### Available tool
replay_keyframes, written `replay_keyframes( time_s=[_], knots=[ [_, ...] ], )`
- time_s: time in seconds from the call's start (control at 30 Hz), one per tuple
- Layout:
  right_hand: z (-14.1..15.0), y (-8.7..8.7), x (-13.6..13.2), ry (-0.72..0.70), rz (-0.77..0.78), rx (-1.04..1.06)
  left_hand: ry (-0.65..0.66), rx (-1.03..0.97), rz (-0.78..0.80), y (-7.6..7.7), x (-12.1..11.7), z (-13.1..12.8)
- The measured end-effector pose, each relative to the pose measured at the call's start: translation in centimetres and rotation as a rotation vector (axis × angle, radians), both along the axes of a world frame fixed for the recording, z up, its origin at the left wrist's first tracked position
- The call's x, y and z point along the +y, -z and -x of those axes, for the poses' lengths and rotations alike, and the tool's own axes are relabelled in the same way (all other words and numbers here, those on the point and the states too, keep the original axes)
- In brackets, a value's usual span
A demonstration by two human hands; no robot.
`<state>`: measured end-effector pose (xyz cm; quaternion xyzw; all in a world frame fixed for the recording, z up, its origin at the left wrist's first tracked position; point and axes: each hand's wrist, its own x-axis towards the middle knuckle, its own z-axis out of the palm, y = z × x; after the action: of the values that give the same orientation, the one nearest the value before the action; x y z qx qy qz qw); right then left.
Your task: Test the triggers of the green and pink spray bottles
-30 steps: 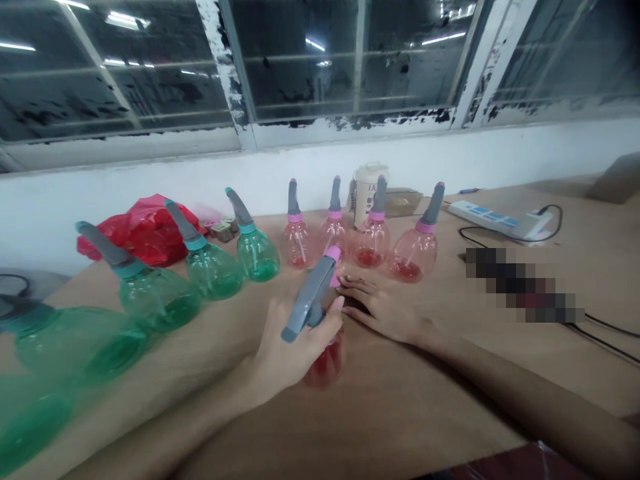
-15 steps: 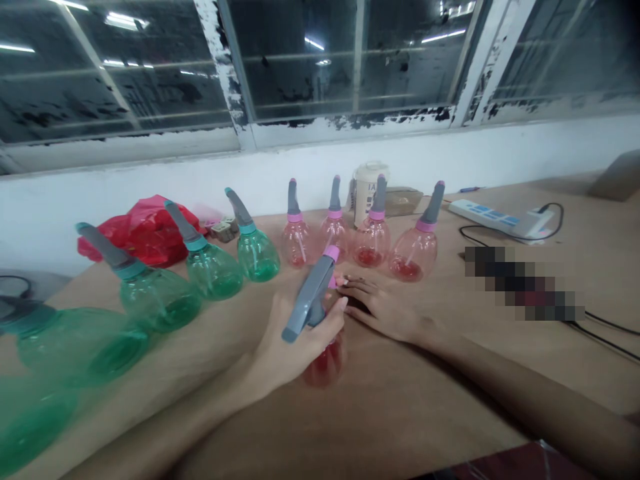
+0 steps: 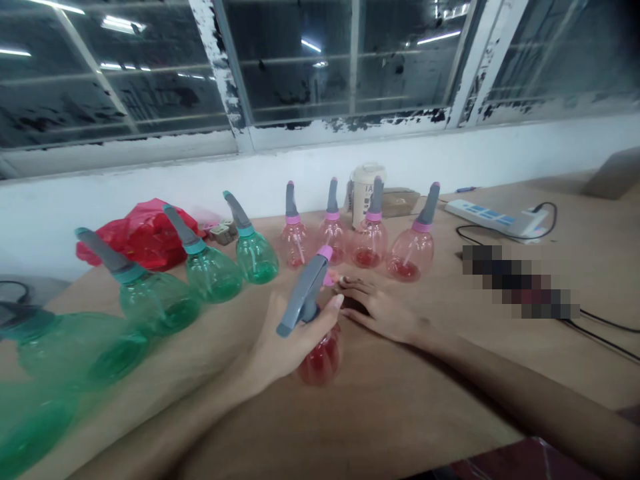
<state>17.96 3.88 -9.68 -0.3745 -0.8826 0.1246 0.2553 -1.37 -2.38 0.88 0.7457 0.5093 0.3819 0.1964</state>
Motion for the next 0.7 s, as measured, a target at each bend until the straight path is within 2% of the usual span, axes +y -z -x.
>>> replay_keyframes(
  time_s=[0.2,0.3,0.4,0.47,0.6,0.7],
  knots=[
    [0.5,-2.0,-2.0,0.012,0.214,0.33,0.036,-0.037,-0.043,0.7,-0.1,0.1],
    [0.8,-2.8,-3.2,-0.082,0.292,0.447,0.033,-0.08,-0.032,0.9,-0.1,0.1],
    [2.0,-3.4,-4.5,-0.205,0.317,0.471,0.019,-0.104,-0.061,1.2,0.1,0.0],
    [3.3,-3.8,-5.3,-0.226,0.301,0.489,0.002,-0.111,-0.085,1.3,0.3,-0.1],
    [5.3,-4.5,-6.3,-0.179,0.257,0.563,0.007,-0.104,-0.103,1.2,0.6,-0.6],
    [4.7,-4.6,-6.6,-0.124,0.292,0.531,0.068,-0.099,-0.077,1.3,0.5,-0.8]
  ],
)
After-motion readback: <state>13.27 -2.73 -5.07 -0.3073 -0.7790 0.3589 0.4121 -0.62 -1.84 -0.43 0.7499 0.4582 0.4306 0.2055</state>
